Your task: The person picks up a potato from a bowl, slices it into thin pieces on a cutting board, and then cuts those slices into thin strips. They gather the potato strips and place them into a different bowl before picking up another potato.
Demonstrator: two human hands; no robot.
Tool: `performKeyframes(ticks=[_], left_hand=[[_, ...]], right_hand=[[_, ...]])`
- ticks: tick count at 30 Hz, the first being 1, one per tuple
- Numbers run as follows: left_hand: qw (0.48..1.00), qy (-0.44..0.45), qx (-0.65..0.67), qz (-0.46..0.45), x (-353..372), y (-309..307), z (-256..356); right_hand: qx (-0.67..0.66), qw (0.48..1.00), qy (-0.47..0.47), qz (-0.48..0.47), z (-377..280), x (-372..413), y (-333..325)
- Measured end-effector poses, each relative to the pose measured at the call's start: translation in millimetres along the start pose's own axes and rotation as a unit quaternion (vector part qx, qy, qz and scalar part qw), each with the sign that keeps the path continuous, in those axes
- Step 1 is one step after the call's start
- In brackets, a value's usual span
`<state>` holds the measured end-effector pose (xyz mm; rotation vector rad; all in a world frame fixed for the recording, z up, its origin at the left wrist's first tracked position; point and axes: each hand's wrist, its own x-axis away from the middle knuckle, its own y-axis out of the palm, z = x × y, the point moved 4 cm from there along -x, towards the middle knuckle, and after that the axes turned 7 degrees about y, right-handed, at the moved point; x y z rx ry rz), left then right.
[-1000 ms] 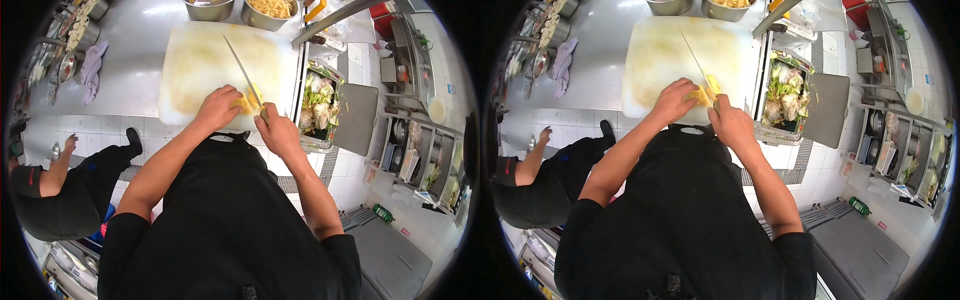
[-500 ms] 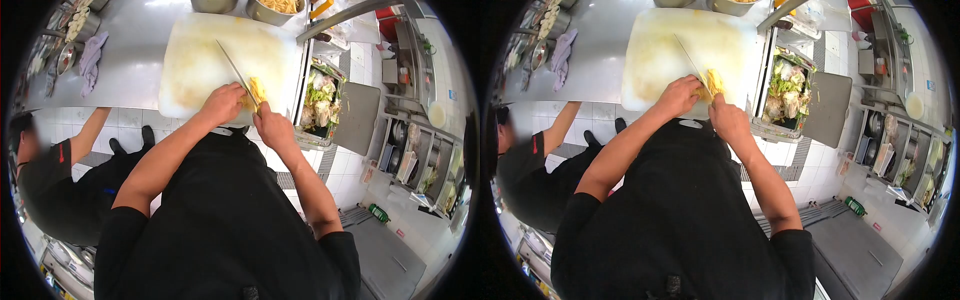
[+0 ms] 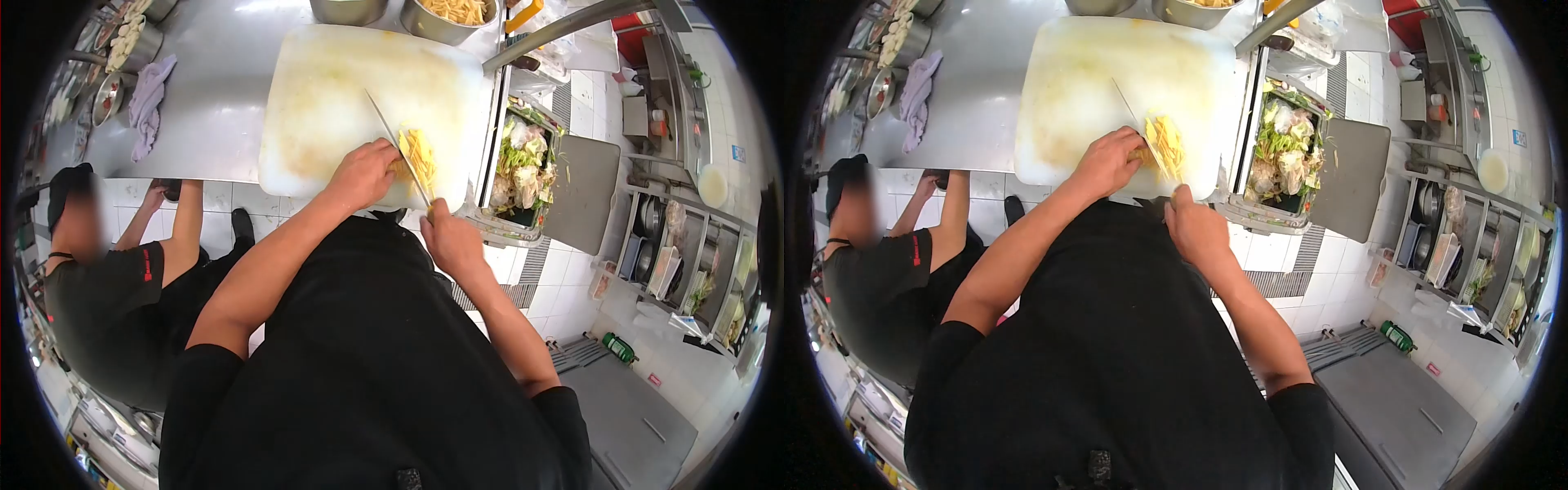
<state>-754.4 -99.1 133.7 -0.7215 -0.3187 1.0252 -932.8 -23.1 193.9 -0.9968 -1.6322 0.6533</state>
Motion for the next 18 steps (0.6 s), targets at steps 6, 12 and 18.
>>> performKeyframes(ticks=[6,12,18], left_hand=[[1.0,-0.002,-0.002,-0.011,-2,2,1],[1.0,0.009,0.01,0.011,-2,-3,-1],[1.0,-0.011,0.015,0.01,1,1,-4]], right_hand=[[-0.004,0.999,-0.04,0.028,-16,-14,-29],[-0.014,0.998,-0.025,0.057,-6,-41,12],[-0.033,0.999,0.002,0.01,-5,-11,8]])
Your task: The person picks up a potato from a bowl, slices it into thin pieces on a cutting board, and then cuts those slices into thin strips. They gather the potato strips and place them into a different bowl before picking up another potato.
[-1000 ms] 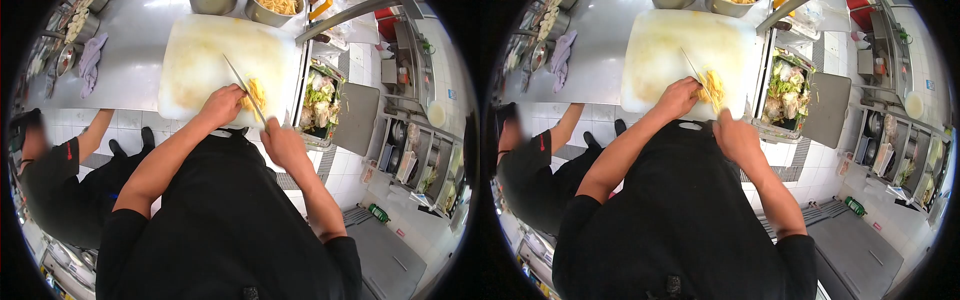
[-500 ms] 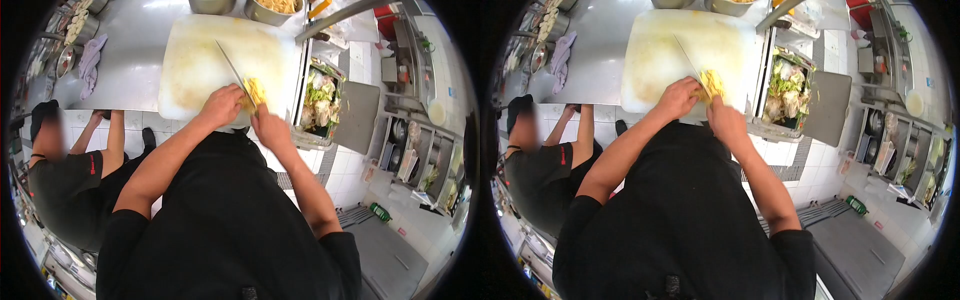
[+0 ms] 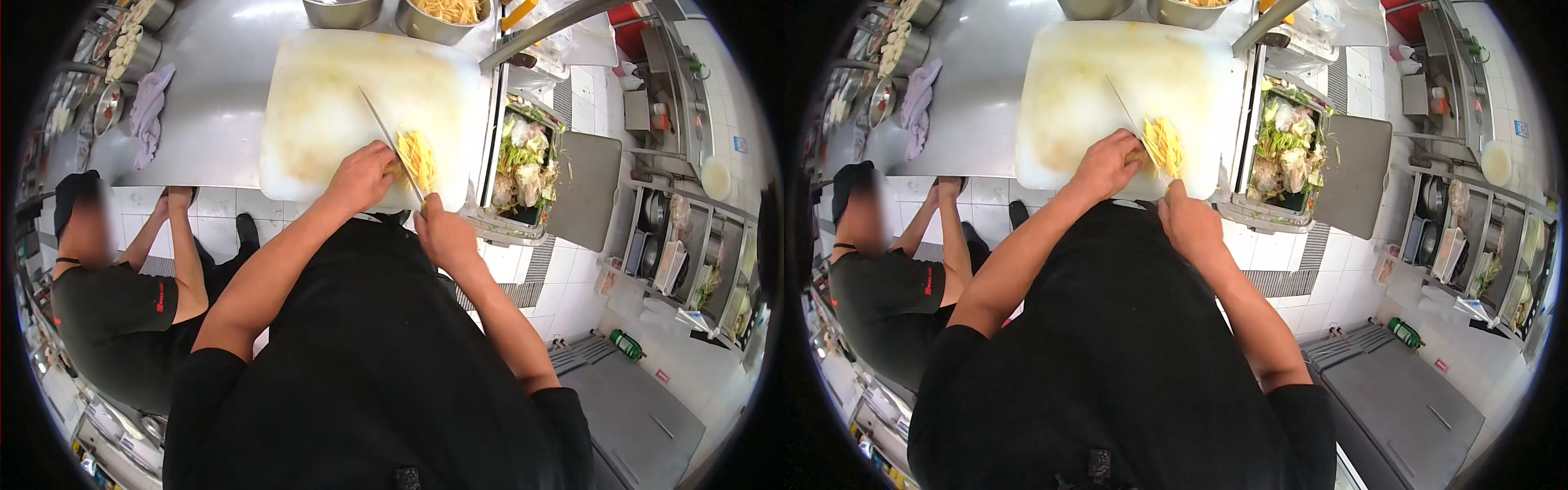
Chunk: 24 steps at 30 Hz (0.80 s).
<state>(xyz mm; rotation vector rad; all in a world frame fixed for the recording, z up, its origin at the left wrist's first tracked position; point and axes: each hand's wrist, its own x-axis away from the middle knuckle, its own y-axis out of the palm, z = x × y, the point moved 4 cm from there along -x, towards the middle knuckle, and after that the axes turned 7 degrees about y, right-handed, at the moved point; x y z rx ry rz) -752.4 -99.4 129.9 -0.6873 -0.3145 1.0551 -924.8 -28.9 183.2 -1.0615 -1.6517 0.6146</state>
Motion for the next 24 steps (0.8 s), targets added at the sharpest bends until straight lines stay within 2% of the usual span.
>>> performKeyframes(ticks=[2,4,6,7,11,14,16,18,20,22,24], left_hand=[[1.0,0.003,0.0,0.0,0,-1,0],[1.0,0.012,-0.008,-0.017,0,-2,0],[1.0,0.014,-0.017,0.014,6,-10,3],[0.999,0.011,-0.02,0.039,9,-13,3],[0.999,0.016,-0.008,0.04,12,-6,-2],[1.0,0.009,-0.006,0.001,5,-2,-2],[0.999,0.029,-0.021,0.004,1,-2,-2],[0.999,0.026,-0.02,-0.011,-2,-4,0],[0.999,0.021,-0.022,-0.022,-4,-5,0],[0.999,0.018,-0.035,-0.029,-2,-3,0],[0.999,0.018,-0.032,-0.023,-2,-2,-1]], right_hand=[[-0.016,0.998,-0.012,0.057,2,-26,16],[-0.006,0.997,-0.028,0.074,-9,-35,1],[-0.018,0.996,-0.044,0.081,-20,-32,-27],[-0.036,0.996,-0.034,0.073,-21,-22,-34],[-0.013,0.999,-0.024,0.038,-9,4,-30],[0.015,0.999,-0.039,0.002,-1,27,-28],[0.051,0.998,-0.002,-0.025,1,40,-31],[0.045,0.999,-0.013,0.007,14,14,6],[0.046,0.993,-0.062,0.087,6,-24,17],[0.046,0.994,-0.048,0.081,-10,-23,-7],[0.042,0.997,-0.053,0.025,-14,-1,-30]])
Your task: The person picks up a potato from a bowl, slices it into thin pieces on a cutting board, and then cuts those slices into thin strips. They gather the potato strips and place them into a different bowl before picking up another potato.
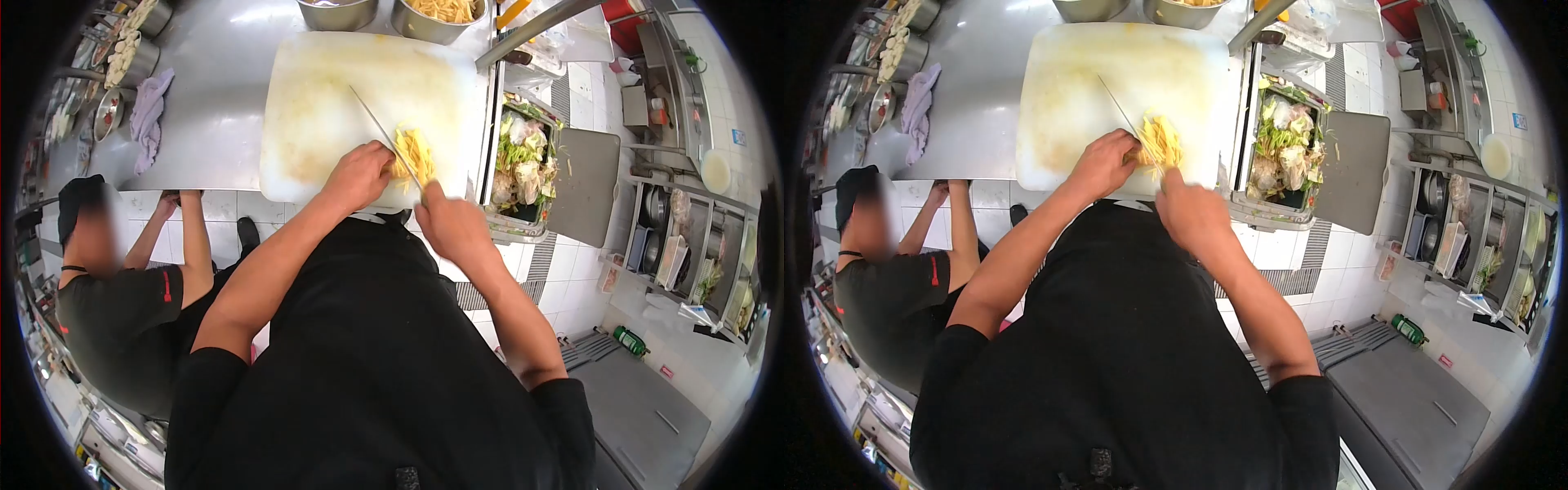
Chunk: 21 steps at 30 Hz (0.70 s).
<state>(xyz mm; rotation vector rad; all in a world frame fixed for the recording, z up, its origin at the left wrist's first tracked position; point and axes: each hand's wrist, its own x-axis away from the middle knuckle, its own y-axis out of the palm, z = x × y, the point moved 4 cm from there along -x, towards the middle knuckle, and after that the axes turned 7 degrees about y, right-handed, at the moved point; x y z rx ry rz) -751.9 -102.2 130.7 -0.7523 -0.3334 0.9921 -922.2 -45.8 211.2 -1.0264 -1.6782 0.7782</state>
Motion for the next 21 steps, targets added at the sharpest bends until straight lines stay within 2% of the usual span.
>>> performKeyframes(ticks=[1,2,4,8,9,13,15,18,20,21], left_hand=[[1.0,-0.005,0.004,0.008,1,-1,-1],[1.0,-0.008,0.004,0.011,2,-1,-2],[1.0,0.009,0.017,0.013,1,-2,1],[1.0,-0.007,-0.004,-0.008,-2,-2,1],[1.0,-0.006,-0.003,0.003,0,1,-2],[1.0,-0.016,0.019,0.009,2,-3,1],[1.0,-0.019,0.01,0.007,0,-6,1],[1.0,-0.013,0.002,0.013,2,1,-2],[0.999,-0.02,0.0,0.03,3,-2,-5],[0.999,-0.02,0.014,0.027,4,-3,-2]], right_hand=[[-0.008,0.999,0.026,-0.041,0,15,-5],[-0.007,0.999,0.022,-0.042,6,10,9],[-0.037,0.999,0.037,0.004,23,-5,48],[-0.011,1.0,0.023,0.0,-5,-24,5],[-0.006,1.0,0.027,-0.012,-6,-7,-6],[-0.031,0.998,0.058,-0.012,10,-3,39],[-0.016,0.999,0.033,0.004,4,-30,33],[-0.012,1.0,0.021,-0.001,-6,-10,4],[-0.019,0.998,0.047,-0.044,-3,12,9],[-0.048,0.998,0.035,-0.006,8,6,34]])
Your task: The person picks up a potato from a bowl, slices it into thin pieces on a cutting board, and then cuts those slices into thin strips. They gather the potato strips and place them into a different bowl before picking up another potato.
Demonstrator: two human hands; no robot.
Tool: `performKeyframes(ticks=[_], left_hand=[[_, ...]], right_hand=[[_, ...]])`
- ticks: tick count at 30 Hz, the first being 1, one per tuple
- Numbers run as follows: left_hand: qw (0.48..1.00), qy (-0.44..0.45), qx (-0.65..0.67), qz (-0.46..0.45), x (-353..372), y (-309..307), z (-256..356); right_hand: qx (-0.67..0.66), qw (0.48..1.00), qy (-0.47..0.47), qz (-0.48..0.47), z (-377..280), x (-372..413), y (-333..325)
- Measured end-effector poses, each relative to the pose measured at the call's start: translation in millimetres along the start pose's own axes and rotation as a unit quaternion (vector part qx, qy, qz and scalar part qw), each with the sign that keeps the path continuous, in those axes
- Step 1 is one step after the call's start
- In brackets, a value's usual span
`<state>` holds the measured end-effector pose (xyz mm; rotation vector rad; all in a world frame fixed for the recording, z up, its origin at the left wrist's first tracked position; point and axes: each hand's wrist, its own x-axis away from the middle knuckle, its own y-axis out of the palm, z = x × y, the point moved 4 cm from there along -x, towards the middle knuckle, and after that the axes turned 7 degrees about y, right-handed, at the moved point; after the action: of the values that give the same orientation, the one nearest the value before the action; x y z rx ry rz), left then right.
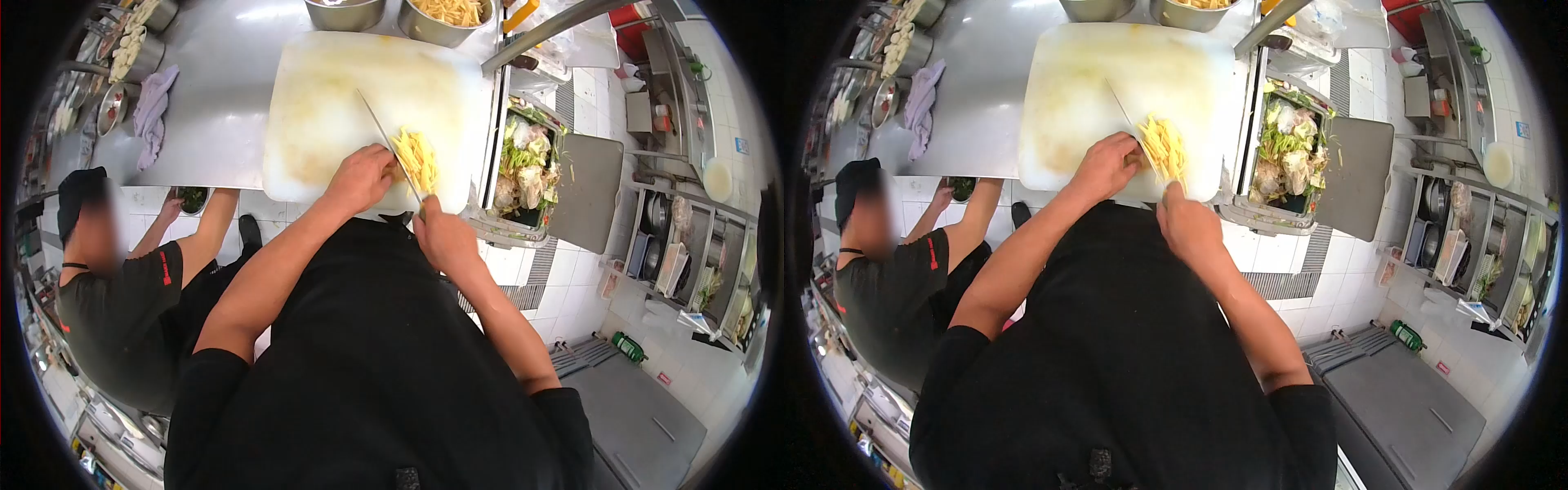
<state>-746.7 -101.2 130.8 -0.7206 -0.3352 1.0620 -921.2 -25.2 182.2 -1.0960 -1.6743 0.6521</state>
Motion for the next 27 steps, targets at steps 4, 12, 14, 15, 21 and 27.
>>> performKeyframes(ticks=[4,12,14,15,21,27], left_hand=[[1.0,0.009,-0.004,-0.012,-1,1,1],[0.999,0.023,0.014,0.024,6,-1,0],[1.0,0.024,0.004,0.011,4,1,1],[1.0,0.022,-0.004,0.006,4,2,0],[1.0,0.02,-0.003,0.017,4,3,0],[0.999,0.025,0.0,0.041,5,1,0]], right_hand=[[0.01,0.998,-0.026,0.06,-12,-46,-5],[0.019,0.999,-0.017,-0.038,-3,7,-24],[0.031,0.998,0.002,-0.058,-1,35,-35],[0.041,0.996,0.019,-0.075,-1,41,-37],[0.044,0.999,-0.02,0.007,-10,-29,-9],[0.044,0.998,0.007,-0.044,-3,2,-2]])
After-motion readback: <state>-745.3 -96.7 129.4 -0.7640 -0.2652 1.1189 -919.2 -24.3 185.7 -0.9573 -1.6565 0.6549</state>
